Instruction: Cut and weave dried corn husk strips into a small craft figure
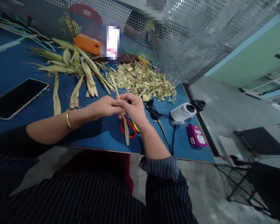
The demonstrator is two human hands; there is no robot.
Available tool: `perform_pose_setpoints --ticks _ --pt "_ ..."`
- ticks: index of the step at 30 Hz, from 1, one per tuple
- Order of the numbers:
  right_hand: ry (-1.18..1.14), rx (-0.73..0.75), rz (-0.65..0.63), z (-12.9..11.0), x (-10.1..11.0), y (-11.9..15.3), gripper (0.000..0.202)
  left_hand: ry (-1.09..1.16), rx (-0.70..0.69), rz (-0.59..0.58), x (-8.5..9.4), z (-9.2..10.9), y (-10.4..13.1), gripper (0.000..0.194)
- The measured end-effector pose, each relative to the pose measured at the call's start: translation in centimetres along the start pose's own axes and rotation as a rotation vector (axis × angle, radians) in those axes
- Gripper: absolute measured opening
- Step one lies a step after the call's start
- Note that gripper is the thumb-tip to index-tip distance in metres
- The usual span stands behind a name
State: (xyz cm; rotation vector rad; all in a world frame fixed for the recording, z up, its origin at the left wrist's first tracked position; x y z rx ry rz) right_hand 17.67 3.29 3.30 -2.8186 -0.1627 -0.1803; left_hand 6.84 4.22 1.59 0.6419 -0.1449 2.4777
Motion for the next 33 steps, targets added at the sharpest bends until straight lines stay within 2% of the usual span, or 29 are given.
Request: perform_pose_setpoints --ticks 3,6,9,12,15,18,21,23,25,28,31,33 --pt "-0.172 -0.06 0.111 0.9 0.6 -0.1 0.026 -0.009 -0.004 -0.028 -0.3 0.0 0.0 0.029" --pt "-0.193 -0.019 0.209 1.0 1.3 0.0 0.026 0.004 -0.013 -0.069 -0.5 0.1 0.0 0.025" --pt "-0.189 0.03 0.253 1.0 1.2 0.3 0.023 0.026 -0.017 -0.137 -0.8 0.4 0.1 0.022" --pt "-0.136 0.073 0.269 0.8 1.0 0.4 0.022 0.02 -0.027 -0.189 -1.2 0.6 0.3 0.022" --pt "0.044 0.135 0.238 0.2 1.2 0.2 0.019 0.003 -0.016 -0.188 -1.4 0.5 0.3 0.02" --pt "0.27 0.285 0.283 -1.7 2.3 0.5 0.012 0.099 0.064 -0.059 -0.6 -0.2 0.0 0.02" --pt "0.447 0.477 0.44 -4.2 3.4 2.0 0.012 0.374 0.173 0.18 1.4 -1.4 -0.4 0.023" --pt "0.533 0.545 0.449 -5.1 2.8 2.8 0.018 0.568 0.175 0.286 2.4 -1.9 -0.7 0.018" --pt "0.56 0.498 0.334 -4.5 1.2 2.7 0.023 0.689 0.114 0.326 3.1 -1.8 -1.0 0.011" --pt "0.495 0.261 0.167 -1.6 -0.9 1.6 0.024 0.74 0.04 0.311 2.9 -1.5 -1.3 0.01" --pt "0.312 0.072 0.116 1.1 -1.7 0.8 0.026 0.734 0.03 0.274 2.1 -1.4 -1.4 0.007" --pt "0.221 0.041 0.098 1.7 -1.9 0.6 0.027 0.727 0.033 0.268 1.7 -1.5 -1.3 0.007"
Point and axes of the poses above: each hand's wrist, its own y-axis away from the middle knuckle, its own x-axis out of the back of the hand, z = x × y, the point moved 7 cm from there along -y, towards the middle knuckle, and after that the axes turned 10 degrees about -y, right-handed, at the moved point
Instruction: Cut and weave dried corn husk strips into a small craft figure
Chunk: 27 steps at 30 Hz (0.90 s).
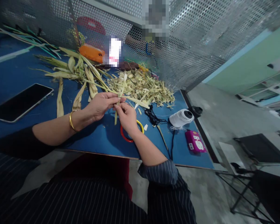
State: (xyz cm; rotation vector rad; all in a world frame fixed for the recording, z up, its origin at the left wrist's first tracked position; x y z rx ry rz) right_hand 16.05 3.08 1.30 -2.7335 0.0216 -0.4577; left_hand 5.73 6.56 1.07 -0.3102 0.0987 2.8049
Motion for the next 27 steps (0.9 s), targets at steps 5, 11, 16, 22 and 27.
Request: perform_pose_setpoints --ticks 5,11,16,22,27 --pt "0.023 0.121 -0.013 -1.5 0.3 0.4 0.027 0.047 0.006 0.063 0.3 -0.1 0.1 0.006" --pt "0.035 0.223 -0.065 -2.5 -0.3 1.0 0.027 0.123 0.055 0.139 0.4 -0.5 0.5 0.018" --pt "0.212 0.278 -0.065 -3.0 -0.3 1.3 0.029 0.116 0.067 0.129 0.7 -0.4 0.3 0.018" --pt "0.522 0.333 0.265 -3.8 3.2 1.0 0.022 0.083 0.085 -0.006 0.8 0.5 0.2 0.021" --pt "0.406 0.146 0.017 -1.6 2.2 0.2 0.029 -0.095 0.086 0.01 0.5 0.5 0.6 0.014"
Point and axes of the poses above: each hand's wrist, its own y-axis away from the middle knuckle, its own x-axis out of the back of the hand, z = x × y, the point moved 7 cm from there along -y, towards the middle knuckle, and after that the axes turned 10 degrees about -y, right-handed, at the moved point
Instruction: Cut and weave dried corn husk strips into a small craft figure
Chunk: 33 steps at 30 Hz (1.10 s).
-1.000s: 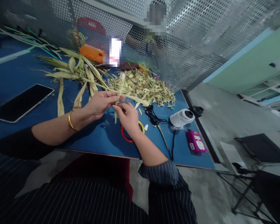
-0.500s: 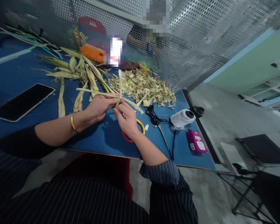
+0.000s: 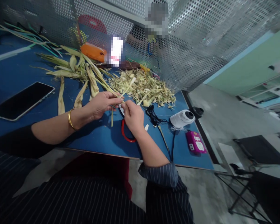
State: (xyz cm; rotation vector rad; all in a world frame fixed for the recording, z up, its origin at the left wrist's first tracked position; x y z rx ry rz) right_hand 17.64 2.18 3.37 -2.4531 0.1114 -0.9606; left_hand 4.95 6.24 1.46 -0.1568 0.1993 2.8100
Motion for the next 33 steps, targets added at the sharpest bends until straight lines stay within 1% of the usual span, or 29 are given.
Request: perform_pose_setpoints --ticks 3,8,11,13,16,19,21,22,24,28,29,31,32,33 --pt "-0.034 0.034 -0.009 -0.7 -0.1 0.2 0.031 -0.074 -0.024 0.033 0.1 0.0 -0.1 0.01" --pt "-0.101 0.097 -0.033 -2.3 0.4 0.6 0.036 -0.065 -0.039 0.053 0.5 0.2 -0.4 0.007" --pt "-0.182 0.092 -0.028 -2.3 0.6 0.7 0.036 -0.074 -0.026 0.043 0.7 0.4 -0.4 0.008" --pt "-0.3 0.007 -0.019 -1.4 0.8 0.4 0.038 -0.088 -0.026 0.017 0.7 0.6 -0.4 0.01" --pt "-0.55 -0.207 0.052 1.2 1.0 -0.3 0.042 -0.091 -0.015 -0.058 0.4 0.7 -0.5 0.019" --pt "-0.822 -0.395 0.104 3.4 0.6 -0.5 0.038 -0.097 -0.01 -0.134 -0.2 0.5 -0.3 0.028" --pt "-0.953 -0.466 0.102 4.1 0.0 -0.5 0.037 -0.15 -0.032 -0.157 -0.5 0.4 -0.1 0.03" --pt "-0.982 -0.478 0.11 4.2 -0.1 -0.4 0.036 -0.192 -0.045 -0.161 -0.6 0.3 0.0 0.03" --pt "-0.964 -0.455 0.152 4.2 -0.1 -0.3 0.032 -0.287 -0.072 -0.16 -0.8 0.3 0.2 0.029" --pt "-0.828 -0.37 0.256 4.0 0.3 -0.4 0.031 -0.417 -0.106 -0.173 -1.2 0.2 0.3 0.023" --pt "-0.808 -0.367 0.258 4.1 0.3 -0.4 0.032 -0.432 -0.112 -0.172 -1.2 0.1 0.3 0.023" --pt "-0.742 -0.386 0.222 4.2 0.5 -0.5 0.036 -0.453 -0.115 -0.162 -1.0 0.1 0.2 0.025" --pt "-0.669 -0.388 0.212 4.2 0.9 -0.5 0.04 -0.464 -0.119 -0.148 -0.8 0.2 0.2 0.027" --pt "-0.564 -0.372 0.23 4.0 1.7 -0.5 0.044 -0.478 -0.125 -0.135 -0.7 0.2 0.2 0.028"
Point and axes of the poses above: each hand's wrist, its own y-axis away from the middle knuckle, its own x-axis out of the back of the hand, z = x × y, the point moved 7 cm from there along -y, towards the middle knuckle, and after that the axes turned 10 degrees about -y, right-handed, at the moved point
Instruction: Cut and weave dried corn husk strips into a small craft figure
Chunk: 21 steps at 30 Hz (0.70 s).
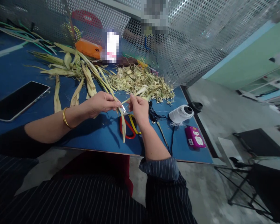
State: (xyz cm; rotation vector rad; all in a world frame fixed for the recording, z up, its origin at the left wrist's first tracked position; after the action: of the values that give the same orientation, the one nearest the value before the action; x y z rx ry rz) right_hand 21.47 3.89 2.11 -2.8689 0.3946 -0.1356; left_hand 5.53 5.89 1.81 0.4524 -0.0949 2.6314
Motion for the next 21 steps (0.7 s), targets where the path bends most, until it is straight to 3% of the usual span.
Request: perform_pose_setpoints --ticks 3,5,8,10,13,18,21 --pt "0.284 0.278 0.153 -3.2 1.5 0.5 0.047 -0.064 -0.038 0.002 0.1 0.4 0.2 0.028" --pt "0.34 0.428 0.088 -4.7 0.9 1.1 0.033 -0.125 -0.067 -0.028 -0.3 0.7 0.4 0.03" --pt "0.221 0.343 -0.222 -4.1 -1.6 1.3 0.018 -0.185 -0.1 -0.085 -1.1 1.0 0.7 0.034" --pt "0.098 0.18 -0.311 -2.8 -2.6 1.3 0.02 -0.195 -0.107 -0.12 -1.7 1.0 0.9 0.032" --pt "-0.016 0.08 -0.236 -1.5 -2.5 1.2 0.022 -0.182 -0.088 -0.17 -2.4 0.8 1.0 0.032" --pt "-0.035 0.17 -0.109 -1.0 -1.9 0.9 0.016 -0.133 -0.035 -0.244 -3.0 0.9 1.3 0.03" --pt "0.092 0.319 -0.059 -2.8 -1.0 1.1 0.016 -0.004 0.017 -0.196 -2.7 0.7 1.3 0.028"
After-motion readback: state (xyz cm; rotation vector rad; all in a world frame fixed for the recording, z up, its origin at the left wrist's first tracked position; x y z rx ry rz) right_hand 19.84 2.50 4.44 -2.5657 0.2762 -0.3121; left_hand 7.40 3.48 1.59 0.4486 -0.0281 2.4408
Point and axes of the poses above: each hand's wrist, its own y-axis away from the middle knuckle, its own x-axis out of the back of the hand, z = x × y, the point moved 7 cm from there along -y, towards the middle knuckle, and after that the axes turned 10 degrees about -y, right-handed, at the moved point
